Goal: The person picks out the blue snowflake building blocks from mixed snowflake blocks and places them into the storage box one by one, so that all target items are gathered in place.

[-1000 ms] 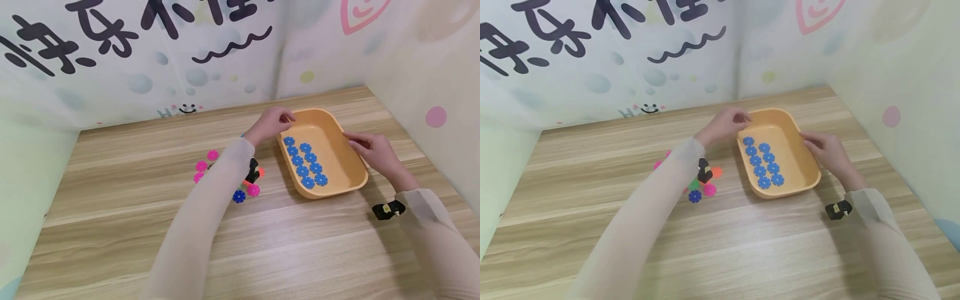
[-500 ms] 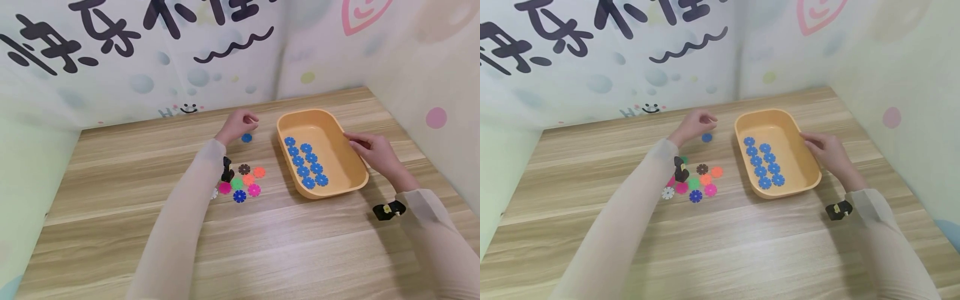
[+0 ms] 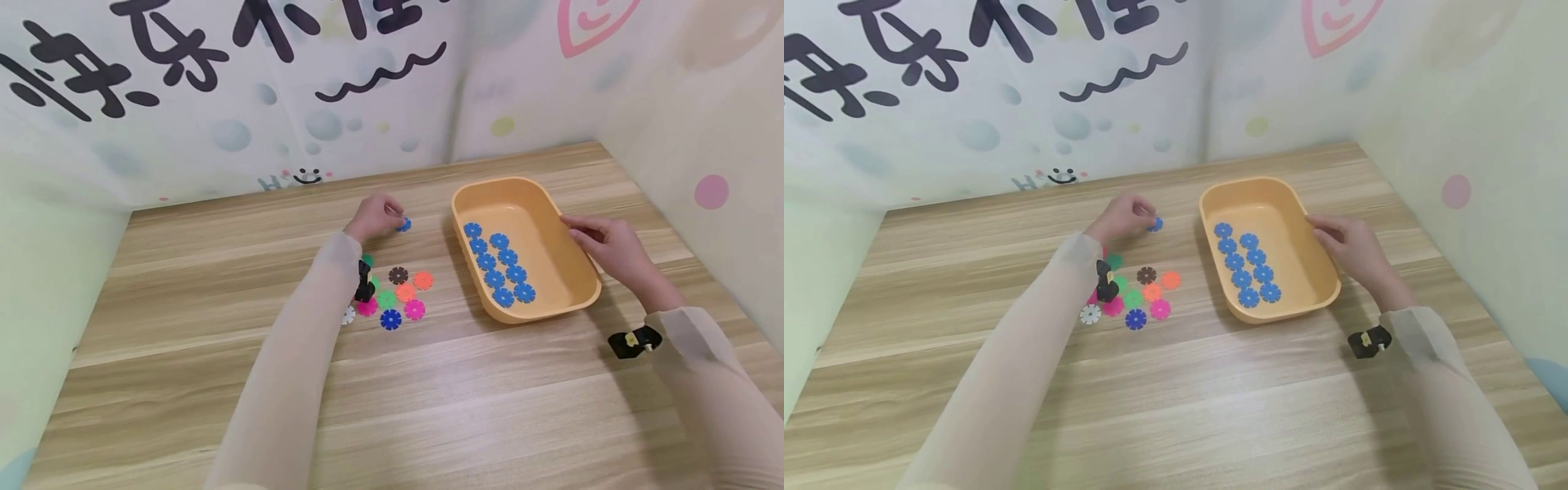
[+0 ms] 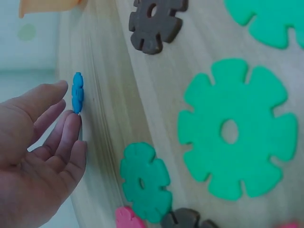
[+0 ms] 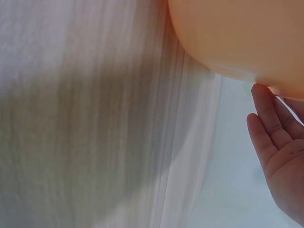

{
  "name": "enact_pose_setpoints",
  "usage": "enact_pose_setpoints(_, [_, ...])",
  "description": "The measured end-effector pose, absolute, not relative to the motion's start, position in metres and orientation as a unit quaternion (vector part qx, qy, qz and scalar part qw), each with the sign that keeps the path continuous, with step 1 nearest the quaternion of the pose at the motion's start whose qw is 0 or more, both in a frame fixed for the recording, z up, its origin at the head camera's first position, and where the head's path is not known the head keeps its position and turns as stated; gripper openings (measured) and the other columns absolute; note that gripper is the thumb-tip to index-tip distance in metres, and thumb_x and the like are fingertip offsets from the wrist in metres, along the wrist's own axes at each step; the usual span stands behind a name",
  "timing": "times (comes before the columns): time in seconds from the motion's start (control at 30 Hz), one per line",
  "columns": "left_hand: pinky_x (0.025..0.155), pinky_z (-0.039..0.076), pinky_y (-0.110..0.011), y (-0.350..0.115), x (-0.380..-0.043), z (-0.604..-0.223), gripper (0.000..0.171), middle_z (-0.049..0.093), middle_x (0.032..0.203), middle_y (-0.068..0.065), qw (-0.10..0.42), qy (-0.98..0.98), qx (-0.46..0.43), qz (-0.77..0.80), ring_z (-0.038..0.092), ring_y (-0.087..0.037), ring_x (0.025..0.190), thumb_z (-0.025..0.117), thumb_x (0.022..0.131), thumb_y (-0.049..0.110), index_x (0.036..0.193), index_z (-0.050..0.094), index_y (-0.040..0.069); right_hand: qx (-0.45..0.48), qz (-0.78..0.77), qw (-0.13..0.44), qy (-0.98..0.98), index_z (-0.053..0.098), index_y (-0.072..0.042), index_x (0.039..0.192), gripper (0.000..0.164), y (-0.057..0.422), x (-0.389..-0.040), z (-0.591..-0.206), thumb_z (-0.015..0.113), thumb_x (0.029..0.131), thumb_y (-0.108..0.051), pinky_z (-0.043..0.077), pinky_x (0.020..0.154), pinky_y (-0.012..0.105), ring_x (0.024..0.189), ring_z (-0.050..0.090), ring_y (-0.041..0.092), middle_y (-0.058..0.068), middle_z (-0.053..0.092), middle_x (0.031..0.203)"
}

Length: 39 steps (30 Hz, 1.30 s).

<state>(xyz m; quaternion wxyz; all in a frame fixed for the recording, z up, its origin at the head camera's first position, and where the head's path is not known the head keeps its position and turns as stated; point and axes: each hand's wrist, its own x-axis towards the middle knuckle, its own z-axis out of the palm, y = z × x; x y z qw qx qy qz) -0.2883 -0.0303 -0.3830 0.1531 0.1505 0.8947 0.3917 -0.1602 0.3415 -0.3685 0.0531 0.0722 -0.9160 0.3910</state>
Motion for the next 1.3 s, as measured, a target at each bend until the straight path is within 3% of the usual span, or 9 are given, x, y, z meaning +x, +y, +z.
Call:
enact_pose_setpoints(0.47, [0.081, 0.043, -0.029, -0.0288, -0.2832, -0.383, 0.036, 0.058, 0.105, -0.015, 0.173, 0.894, 0.133, 0.391, 0.051, -0.022, 0.094, 0.073, 0.077, 0.007, 0.109, 0.061, -0.002, 0.07, 0.393, 0.05, -0.916, 0.057, 0.006, 0.119, 0.03, 0.3409, -0.1608, -0.3689, 0.055, 0.091, -0.006, 0.042, 0.066, 0.005, 0.084, 0.048, -0.018, 0.026, 0.056, 0.116])
enact_pose_setpoints(1.3, [0.079, 0.04, -0.029, -0.0276, -0.282, -0.3845, 0.034, 0.051, 0.101, -0.012, 0.171, 0.896, 0.12, 0.392, 0.045, -0.021, 0.091, 0.072, 0.078, 0.007, 0.105, 0.054, -0.001, 0.064, 0.396, 0.049, -0.915, 0.057, 0.006, 0.119, 0.03, 0.3389, -0.1587, -0.3674, 0.054, 0.092, -0.007, 0.042, 0.065, 0.005, 0.084, 0.048, -0.018, 0.027, 0.056, 0.116])
